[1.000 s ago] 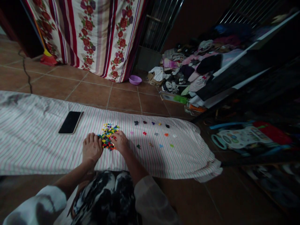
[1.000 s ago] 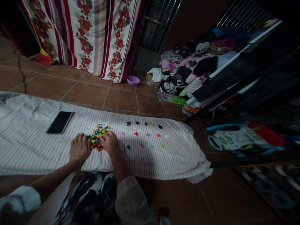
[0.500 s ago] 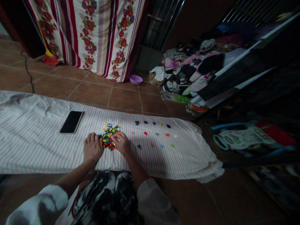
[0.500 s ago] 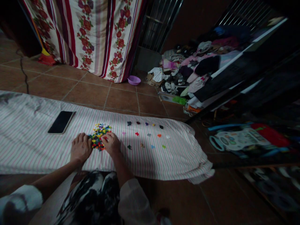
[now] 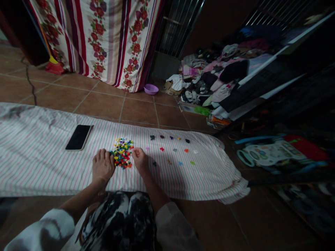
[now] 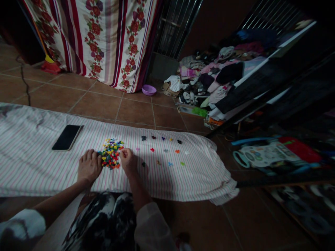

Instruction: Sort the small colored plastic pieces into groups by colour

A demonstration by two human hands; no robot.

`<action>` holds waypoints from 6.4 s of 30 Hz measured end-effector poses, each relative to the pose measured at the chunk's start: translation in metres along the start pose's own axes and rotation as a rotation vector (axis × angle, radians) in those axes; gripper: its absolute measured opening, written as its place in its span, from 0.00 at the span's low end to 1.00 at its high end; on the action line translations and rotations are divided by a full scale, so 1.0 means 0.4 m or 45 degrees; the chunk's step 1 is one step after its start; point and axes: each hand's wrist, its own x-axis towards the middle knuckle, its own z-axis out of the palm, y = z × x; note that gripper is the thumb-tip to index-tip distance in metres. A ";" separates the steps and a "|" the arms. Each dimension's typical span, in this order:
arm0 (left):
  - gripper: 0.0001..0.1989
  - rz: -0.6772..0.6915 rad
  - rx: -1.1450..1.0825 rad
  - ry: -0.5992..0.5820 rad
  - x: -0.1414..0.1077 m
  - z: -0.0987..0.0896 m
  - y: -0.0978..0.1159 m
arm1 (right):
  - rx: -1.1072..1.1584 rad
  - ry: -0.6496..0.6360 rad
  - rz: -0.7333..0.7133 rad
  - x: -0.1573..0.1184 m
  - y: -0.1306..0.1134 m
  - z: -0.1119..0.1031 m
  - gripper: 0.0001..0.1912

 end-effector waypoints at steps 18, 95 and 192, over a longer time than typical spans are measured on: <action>0.19 0.005 0.005 0.025 -0.002 0.013 -0.007 | -0.629 0.107 -0.139 0.117 0.103 -0.159 0.17; 0.18 -0.012 -0.205 0.022 -0.008 0.017 -0.020 | -0.584 -0.050 -0.307 0.043 0.030 0.002 0.09; 0.27 0.244 -0.264 0.112 -0.030 0.079 0.054 | -0.447 0.356 -0.005 0.080 0.167 -0.362 0.15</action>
